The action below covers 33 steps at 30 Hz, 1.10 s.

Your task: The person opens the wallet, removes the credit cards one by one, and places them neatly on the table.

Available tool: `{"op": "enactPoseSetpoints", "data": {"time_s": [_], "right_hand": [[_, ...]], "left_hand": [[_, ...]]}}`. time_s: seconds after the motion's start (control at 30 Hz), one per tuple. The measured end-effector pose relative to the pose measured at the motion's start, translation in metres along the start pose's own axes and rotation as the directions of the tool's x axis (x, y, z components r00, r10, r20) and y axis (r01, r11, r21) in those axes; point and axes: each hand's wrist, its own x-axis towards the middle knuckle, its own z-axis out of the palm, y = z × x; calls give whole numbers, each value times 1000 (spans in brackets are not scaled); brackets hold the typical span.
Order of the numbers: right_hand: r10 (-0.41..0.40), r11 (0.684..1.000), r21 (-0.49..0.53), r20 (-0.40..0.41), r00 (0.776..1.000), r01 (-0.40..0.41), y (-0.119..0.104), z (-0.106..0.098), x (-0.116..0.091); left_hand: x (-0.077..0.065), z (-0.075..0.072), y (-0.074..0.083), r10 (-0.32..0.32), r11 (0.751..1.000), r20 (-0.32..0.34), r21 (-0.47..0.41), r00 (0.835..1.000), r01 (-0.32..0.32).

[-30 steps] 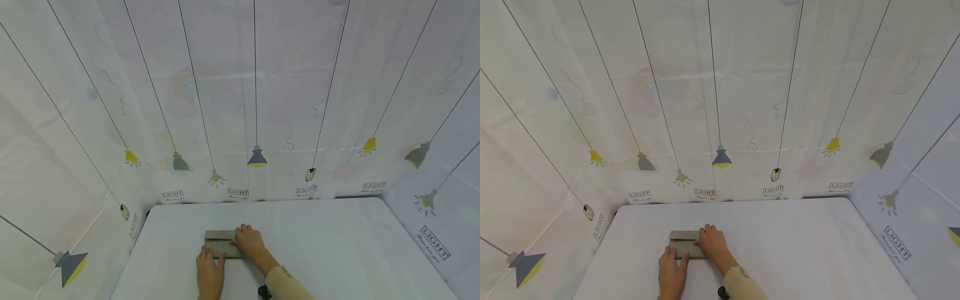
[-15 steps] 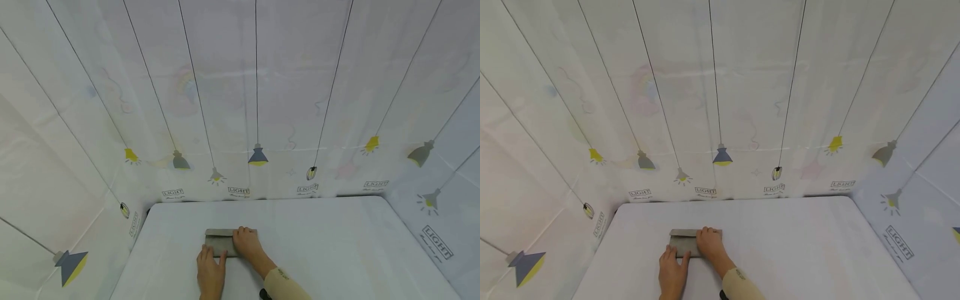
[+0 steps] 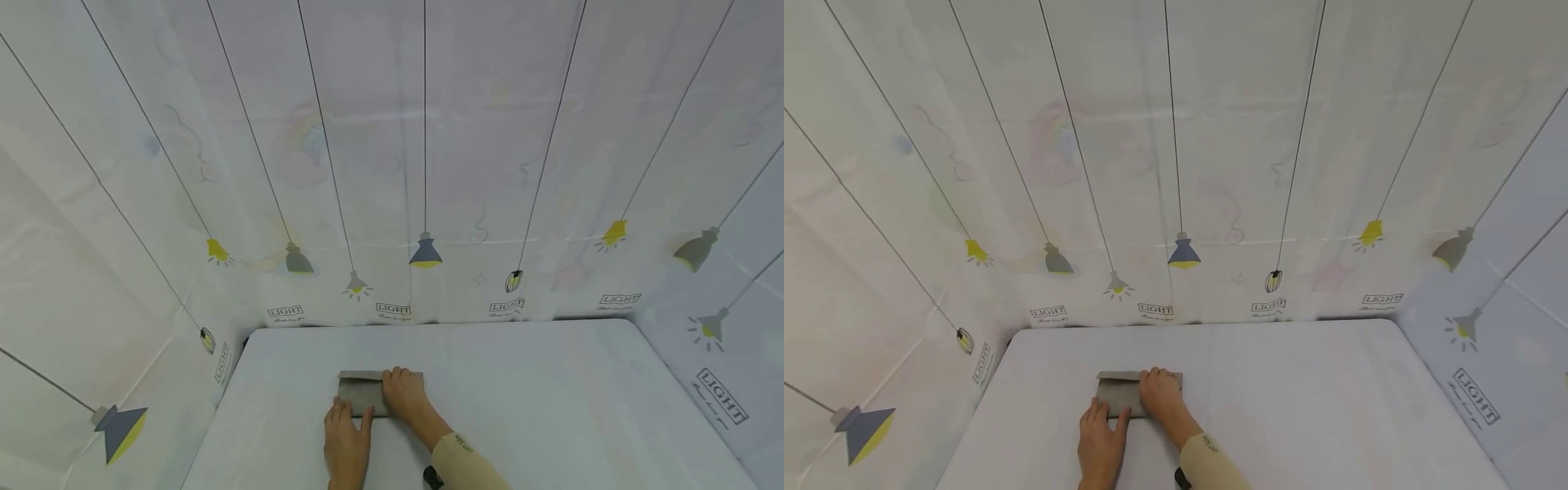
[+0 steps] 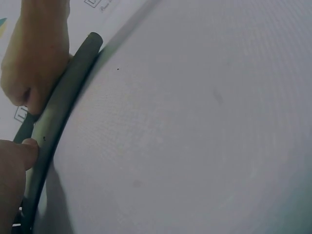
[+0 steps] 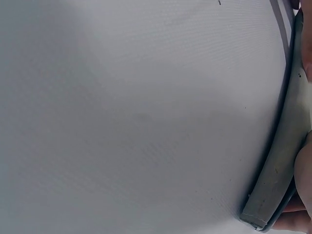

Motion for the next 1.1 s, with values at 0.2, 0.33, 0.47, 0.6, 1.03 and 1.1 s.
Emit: {"op": "enactPoseSetpoints", "data": {"time_s": [0.2,0.33,0.47,0.6,1.03,1.1], "right_hand": [[8,1000,0,-27,1000,-8,1,-1,2],[15,1000,-1,-56,998,-15,1,-1,2],[19,1000,17,-45,999,-18,1,-1,3],[23,999,34,-42,999,-22,1,0,4],[52,998,46,-85,995,-48,0,0,5],[59,996,66,-46,997,-56,1,-1,7]], "left_hand": [[0,0,1,-6,1000,21,15,1000,6],[1,1,1,-6,1000,27,22,1000,6],[0,2,1,-2,1000,25,21,1000,2],[0,3,0,-4,1000,18,22,1000,4],[-2,3,2,16,1000,-33,-9,999,-17],[-2,3,2,26,1000,-45,-7,999,-26]]}}
